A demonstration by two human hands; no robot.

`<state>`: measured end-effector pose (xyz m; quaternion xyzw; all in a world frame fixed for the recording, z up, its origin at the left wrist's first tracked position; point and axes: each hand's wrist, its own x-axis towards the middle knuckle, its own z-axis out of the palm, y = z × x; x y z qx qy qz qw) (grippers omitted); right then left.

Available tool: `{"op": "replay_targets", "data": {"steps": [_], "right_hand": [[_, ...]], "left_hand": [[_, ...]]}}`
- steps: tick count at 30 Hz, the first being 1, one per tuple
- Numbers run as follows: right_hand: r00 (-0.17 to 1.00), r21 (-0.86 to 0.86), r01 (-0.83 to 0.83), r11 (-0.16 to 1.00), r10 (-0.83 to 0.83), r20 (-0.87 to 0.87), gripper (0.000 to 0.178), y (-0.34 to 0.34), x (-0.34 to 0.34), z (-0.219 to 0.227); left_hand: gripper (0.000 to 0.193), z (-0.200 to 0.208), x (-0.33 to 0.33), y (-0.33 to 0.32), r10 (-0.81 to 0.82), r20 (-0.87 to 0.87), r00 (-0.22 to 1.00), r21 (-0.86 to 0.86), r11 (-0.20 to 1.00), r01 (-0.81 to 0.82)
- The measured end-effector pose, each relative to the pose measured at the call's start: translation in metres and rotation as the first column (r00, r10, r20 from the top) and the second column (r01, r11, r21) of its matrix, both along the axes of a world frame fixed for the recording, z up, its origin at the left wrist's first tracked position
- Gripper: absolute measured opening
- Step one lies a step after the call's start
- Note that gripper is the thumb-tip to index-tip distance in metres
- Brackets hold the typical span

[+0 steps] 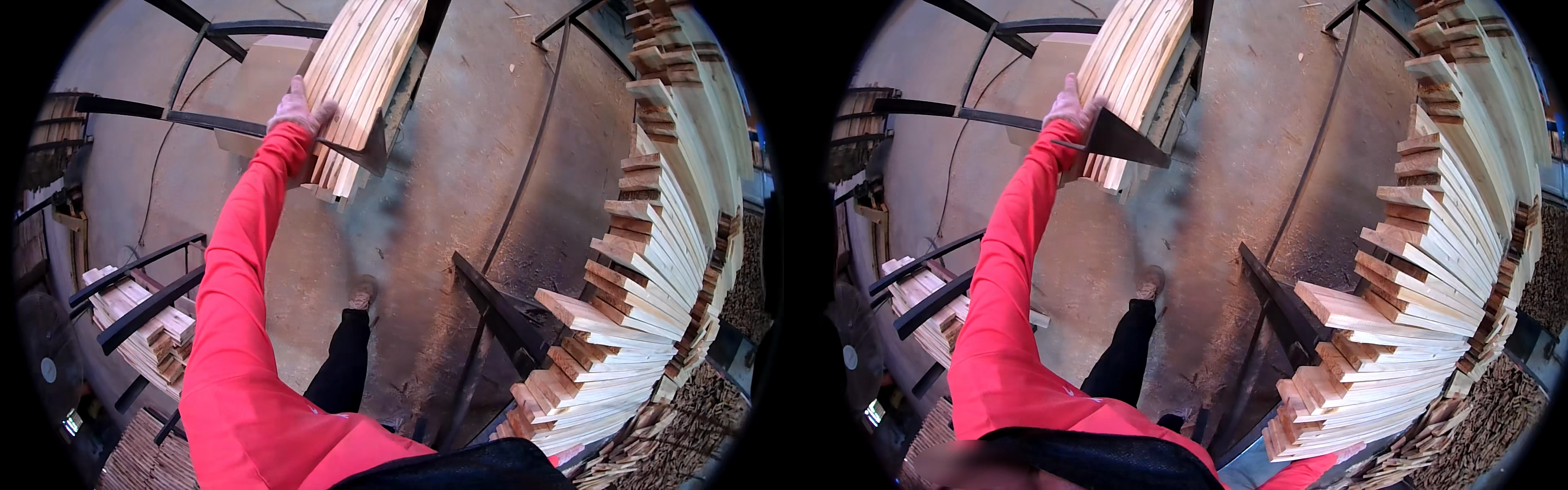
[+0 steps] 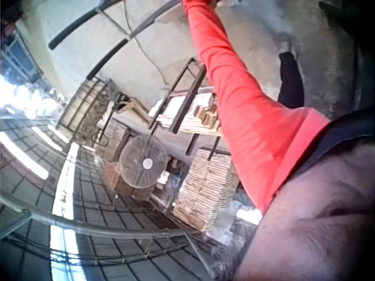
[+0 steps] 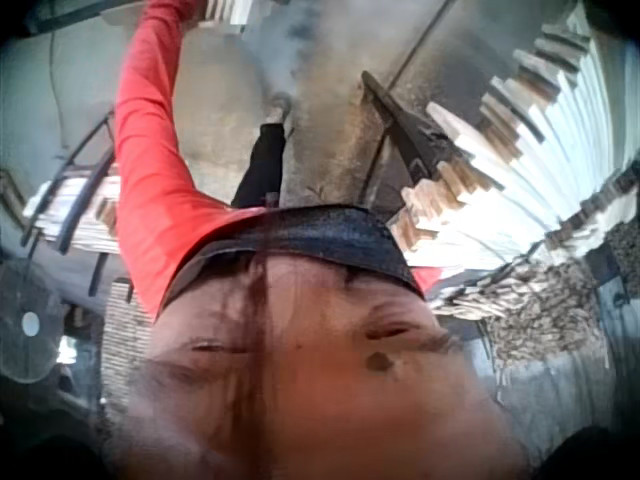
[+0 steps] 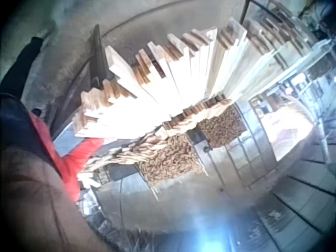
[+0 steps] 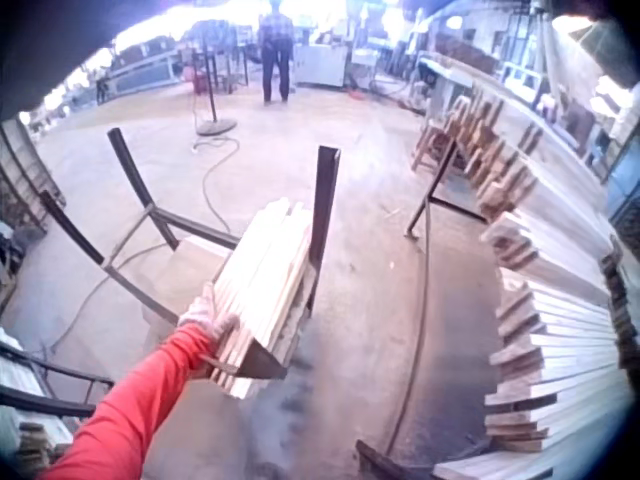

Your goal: The person repeatedly picks up wooden planks from a pile on a metal table and stacks them into a neat pile. The person handles the planks by hand, aligning them and building a growing stack throughout the clip.

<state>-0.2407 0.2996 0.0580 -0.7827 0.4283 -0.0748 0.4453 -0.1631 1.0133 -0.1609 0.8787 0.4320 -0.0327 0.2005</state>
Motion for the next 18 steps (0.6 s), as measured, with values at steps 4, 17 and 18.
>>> {"op": "replay_targets", "data": {"steps": [4, 17, 18], "right_hand": [[0.989, 0.067, -0.128, 0.989, 0.133, -0.061, 0.06, -0.013, -0.018, 0.015], [0.655, -0.425, -0.281, 0.86, -0.152, -0.74, 0.074, -0.196, -0.451, 0.065], [0.649, -0.494, -0.216, 0.842, -0.254, -0.717, 0.077, -0.227, -0.512, 0.072]], "left_hand": [[0.084, -0.011, -0.012, 0.057, -0.015, 0.34, 0.94, -0.204, 0.975, 0.09], [0.036, 0.109, -0.348, -0.356, -0.235, 0.407, 0.883, -0.747, 0.47, 0.47], [0.036, 0.129, -0.383, -0.408, -0.343, 0.339, 0.876, -0.831, 0.327, 0.45]]}}
